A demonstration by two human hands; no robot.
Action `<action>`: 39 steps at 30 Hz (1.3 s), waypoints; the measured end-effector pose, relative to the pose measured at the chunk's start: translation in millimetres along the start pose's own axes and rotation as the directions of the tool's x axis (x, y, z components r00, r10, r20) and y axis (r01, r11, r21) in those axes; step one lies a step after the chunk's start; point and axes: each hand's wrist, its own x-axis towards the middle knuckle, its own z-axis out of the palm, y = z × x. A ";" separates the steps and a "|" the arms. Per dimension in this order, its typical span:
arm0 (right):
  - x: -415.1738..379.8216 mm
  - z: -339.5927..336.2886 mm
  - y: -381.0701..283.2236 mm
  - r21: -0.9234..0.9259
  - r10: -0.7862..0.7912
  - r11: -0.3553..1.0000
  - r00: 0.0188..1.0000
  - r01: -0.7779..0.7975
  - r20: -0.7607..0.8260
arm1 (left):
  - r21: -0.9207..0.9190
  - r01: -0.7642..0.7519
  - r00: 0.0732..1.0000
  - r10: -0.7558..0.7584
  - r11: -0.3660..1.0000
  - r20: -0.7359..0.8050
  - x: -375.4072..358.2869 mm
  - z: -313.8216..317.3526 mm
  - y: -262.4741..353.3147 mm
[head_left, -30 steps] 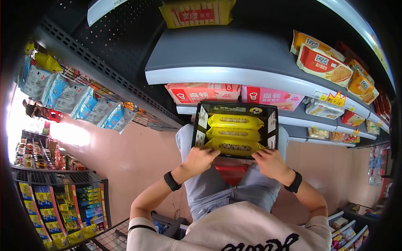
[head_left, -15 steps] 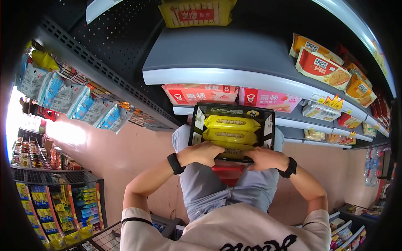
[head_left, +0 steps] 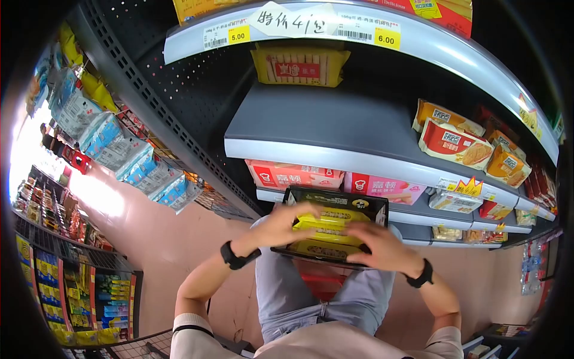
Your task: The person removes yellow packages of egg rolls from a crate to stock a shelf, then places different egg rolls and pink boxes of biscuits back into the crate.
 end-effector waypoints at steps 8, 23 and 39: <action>109.2 -119.2 2.7 -0.138 -0.020 0.990 0.917 -0.039 -0.398 | 0.180 0.115 0.781 0.023 0.977 -0.623 88.1 -138.5 23.4; 239.2 -178.5 49.9 0.604 0.414 0.791 0.811 -0.096 -0.414 | -0.188 0.700 0.649 -0.724 0.688 -0.232 158.3 -271.1 -9.1; 250.4 -173.6 70.7 0.609 0.392 0.793 0.765 0.001 -0.511 | 0.139 0.817 0.576 -0.779 0.560 -0.247 165.2 -274.1 13.8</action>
